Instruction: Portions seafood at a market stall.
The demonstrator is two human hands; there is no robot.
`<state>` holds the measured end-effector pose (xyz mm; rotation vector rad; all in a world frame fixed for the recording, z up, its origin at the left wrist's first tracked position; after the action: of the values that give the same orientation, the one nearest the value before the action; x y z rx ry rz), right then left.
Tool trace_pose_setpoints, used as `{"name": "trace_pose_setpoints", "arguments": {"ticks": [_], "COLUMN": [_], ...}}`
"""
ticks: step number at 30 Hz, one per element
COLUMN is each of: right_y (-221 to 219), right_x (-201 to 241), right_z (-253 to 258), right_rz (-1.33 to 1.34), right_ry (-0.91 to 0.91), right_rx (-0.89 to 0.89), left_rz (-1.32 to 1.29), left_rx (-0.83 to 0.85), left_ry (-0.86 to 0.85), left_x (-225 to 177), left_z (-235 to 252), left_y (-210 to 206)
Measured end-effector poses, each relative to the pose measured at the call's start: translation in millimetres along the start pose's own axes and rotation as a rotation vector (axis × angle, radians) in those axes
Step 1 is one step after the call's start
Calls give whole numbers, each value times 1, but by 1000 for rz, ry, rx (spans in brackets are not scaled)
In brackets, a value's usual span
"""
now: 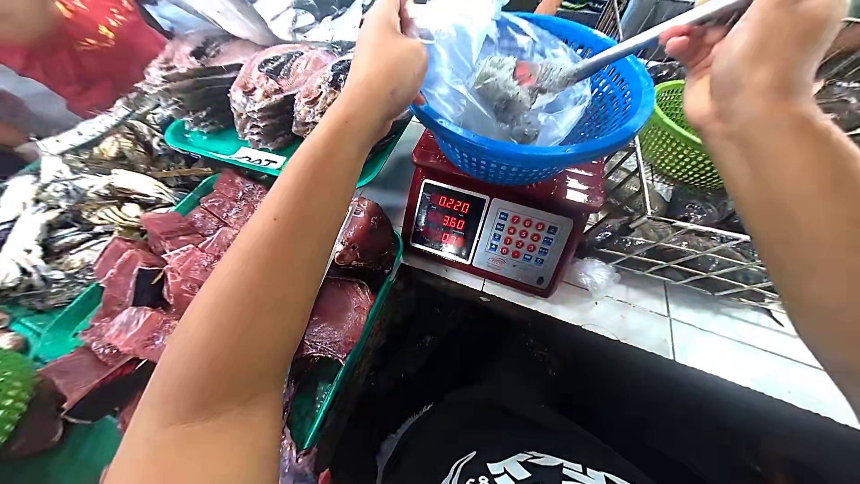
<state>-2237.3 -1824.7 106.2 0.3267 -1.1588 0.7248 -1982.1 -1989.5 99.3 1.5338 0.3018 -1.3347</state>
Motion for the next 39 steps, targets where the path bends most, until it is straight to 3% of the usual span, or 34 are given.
{"name": "trace_pose_setpoints", "arguments": {"ticks": [4,14,23,27,31,39], "right_y": [-2,-19,-65,-74,-50,-23], "right_x": [-6,-16,8,-4,-26,-30], "right_z": [-4,-13,-30,-34,-25,-20], "right_rz": [26,25,-143,-28,83,229], "right_ry": [34,-78,109,-65,-312,-391], "right_rx": [14,56,289,217,58,-101], "left_rz": [11,-11,-190,-303,-405,-320], "left_rx": [-2,-4,-54,-52,-37,31], "left_ry": [24,24,-228,-287,-260,-187], "left_x": [9,15,22,26,31,40], "left_z": [0,0,3,5,3,-11], "left_y": [3,3,-2,-5,-10,-2]}}
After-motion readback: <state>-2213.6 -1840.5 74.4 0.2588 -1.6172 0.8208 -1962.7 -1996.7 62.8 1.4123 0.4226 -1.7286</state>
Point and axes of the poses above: each hand's wrist, its own z-axis towards the middle knuckle, its own y-axis out of the back of the hand, x = y × z, the point moved 6 cm from there along z, towards the middle knuckle, and after that the axes turned 6 degrees about x, right-handed, at the moved point
